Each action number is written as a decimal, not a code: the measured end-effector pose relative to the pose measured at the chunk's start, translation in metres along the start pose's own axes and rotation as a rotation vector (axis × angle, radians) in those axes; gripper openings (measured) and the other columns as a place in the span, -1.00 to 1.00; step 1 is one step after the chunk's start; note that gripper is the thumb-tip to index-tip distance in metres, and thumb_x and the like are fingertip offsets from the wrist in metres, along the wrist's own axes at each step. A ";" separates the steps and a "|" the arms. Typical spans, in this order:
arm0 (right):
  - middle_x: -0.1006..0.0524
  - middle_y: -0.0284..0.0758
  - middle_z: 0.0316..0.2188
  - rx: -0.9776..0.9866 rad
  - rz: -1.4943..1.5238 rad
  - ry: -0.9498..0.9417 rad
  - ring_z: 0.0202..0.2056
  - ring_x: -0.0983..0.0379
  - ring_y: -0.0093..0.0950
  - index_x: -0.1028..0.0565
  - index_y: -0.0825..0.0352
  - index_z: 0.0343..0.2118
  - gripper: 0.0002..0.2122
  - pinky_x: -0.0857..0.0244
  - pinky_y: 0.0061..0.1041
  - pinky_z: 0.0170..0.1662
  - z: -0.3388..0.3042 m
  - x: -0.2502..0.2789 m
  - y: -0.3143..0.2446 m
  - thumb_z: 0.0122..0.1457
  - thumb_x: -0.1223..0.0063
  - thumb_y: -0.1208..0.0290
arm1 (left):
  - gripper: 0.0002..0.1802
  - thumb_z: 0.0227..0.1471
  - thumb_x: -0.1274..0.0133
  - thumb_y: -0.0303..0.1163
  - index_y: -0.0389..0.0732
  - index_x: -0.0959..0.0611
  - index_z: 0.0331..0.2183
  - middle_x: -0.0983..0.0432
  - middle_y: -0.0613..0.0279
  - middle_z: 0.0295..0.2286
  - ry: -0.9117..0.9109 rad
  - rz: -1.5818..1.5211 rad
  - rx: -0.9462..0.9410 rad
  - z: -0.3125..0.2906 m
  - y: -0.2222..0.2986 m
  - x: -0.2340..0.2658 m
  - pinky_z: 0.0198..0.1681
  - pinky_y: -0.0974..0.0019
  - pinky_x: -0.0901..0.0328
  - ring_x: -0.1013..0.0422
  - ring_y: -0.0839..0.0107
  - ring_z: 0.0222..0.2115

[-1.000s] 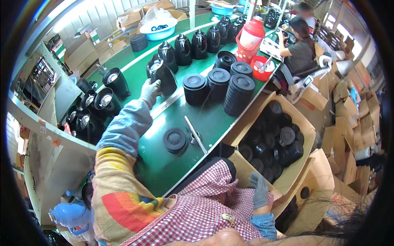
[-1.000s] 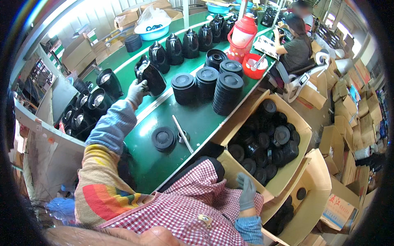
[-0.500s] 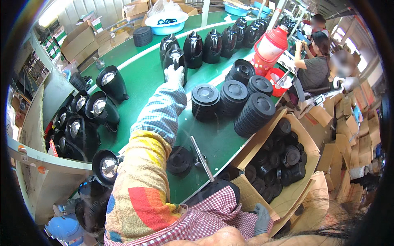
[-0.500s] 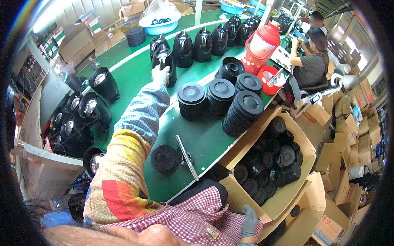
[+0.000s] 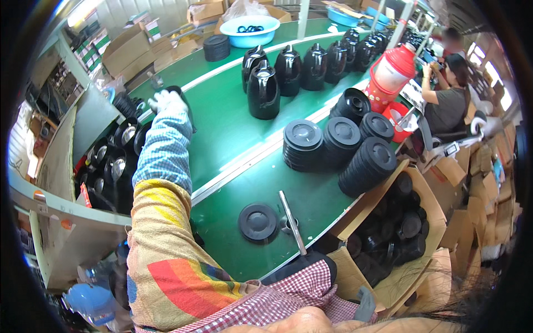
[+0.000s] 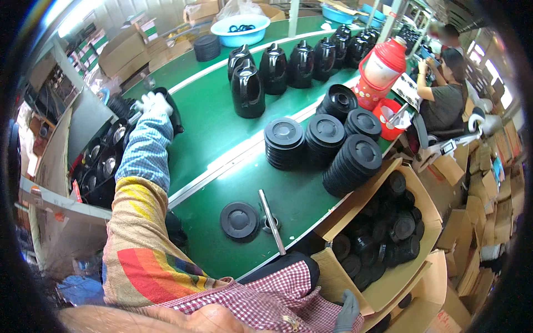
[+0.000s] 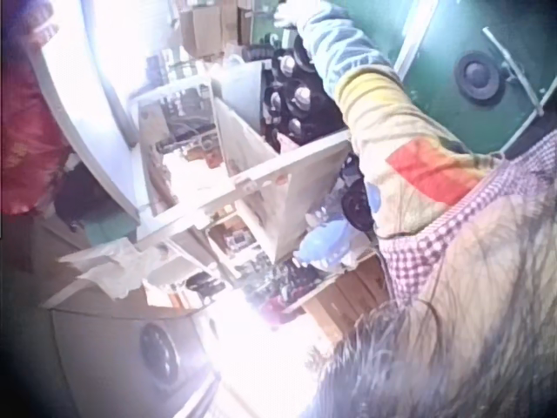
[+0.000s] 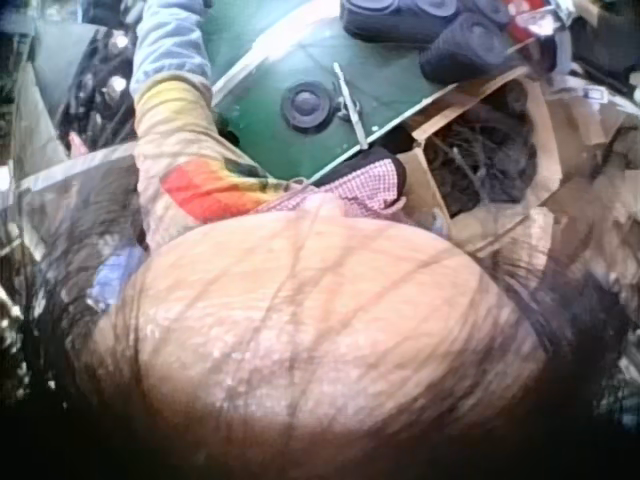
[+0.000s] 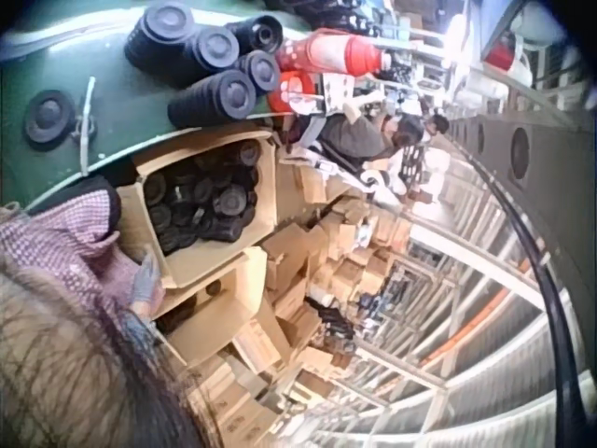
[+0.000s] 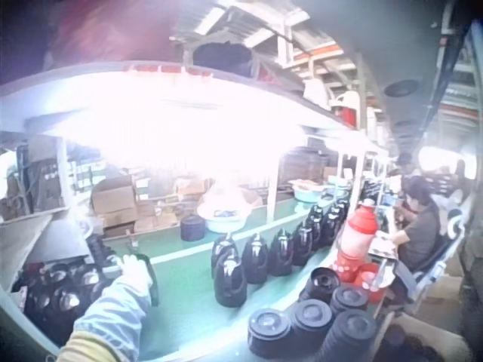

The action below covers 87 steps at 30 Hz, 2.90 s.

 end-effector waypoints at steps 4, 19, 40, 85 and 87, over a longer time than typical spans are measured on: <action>-0.60 -0.15 -0.11 -0.189 -0.015 0.194 -0.10 -0.54 -0.34 -0.55 0.50 -0.03 -0.65 -0.39 -0.39 0.04 -0.006 0.006 0.012 0.45 0.22 0.32 | -0.54 0.26 0.06 -0.31 0.03 -0.50 0.18 -0.31 0.20 0.20 -0.039 -0.054 -0.101 0.007 0.001 -0.017 0.25 -0.13 -0.05 -0.18 0.16 0.25; -0.60 -0.16 -0.07 0.223 -0.089 0.290 0.01 -0.52 -0.35 -0.56 0.49 -0.07 -0.77 -0.36 -0.48 0.10 -0.032 0.043 -0.136 0.36 0.10 0.52 | -0.71 -0.29 -0.32 -0.44 -0.24 -0.63 -0.40 -0.33 -0.04 0.16 0.457 -0.734 -1.839 -0.400 0.054 0.243 0.19 -0.06 -0.22 -0.24 -0.09 0.19; -0.29 -0.15 0.27 0.219 0.310 0.300 0.25 -0.28 -0.32 -0.19 0.39 0.31 -0.50 -0.15 -0.37 0.32 -0.163 -0.002 -0.085 0.46 0.32 0.16 | -0.47 -0.23 0.06 -0.95 -0.23 -0.76 -0.30 -0.54 0.02 0.03 -1.563 -1.096 -2.136 -0.763 0.156 0.058 0.22 0.15 -0.27 -0.43 0.08 0.09; -0.37 -0.12 0.24 0.214 0.002 0.507 0.27 -0.28 -0.28 -0.32 0.40 0.27 -0.52 -0.14 -0.34 0.31 -0.111 0.119 -0.138 0.44 0.19 0.16 | -0.55 0.12 -0.12 -0.54 -0.18 -0.58 0.08 -0.56 0.06 -0.06 0.151 -1.155 -1.374 -0.344 0.179 0.108 0.06 0.19 -0.35 -0.50 0.18 -0.06; -0.32 -0.12 0.28 0.304 -0.006 0.448 0.30 -0.24 -0.28 -0.30 0.40 0.28 -0.47 -0.10 -0.32 0.33 -0.091 0.116 -0.161 0.43 0.18 0.08 | -0.52 0.11 -0.05 -0.68 -0.27 -0.55 0.09 -0.53 0.17 -0.08 -0.689 -1.402 -1.440 -0.438 0.161 0.109 0.03 0.24 -0.38 -0.47 0.32 -0.06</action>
Point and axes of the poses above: each hand's wrist, its own z-axis towards the middle knuckle, its own x-axis out of the back of the hand, y = z × x, the point moved 9 cm from there along z, towards the middle knuckle
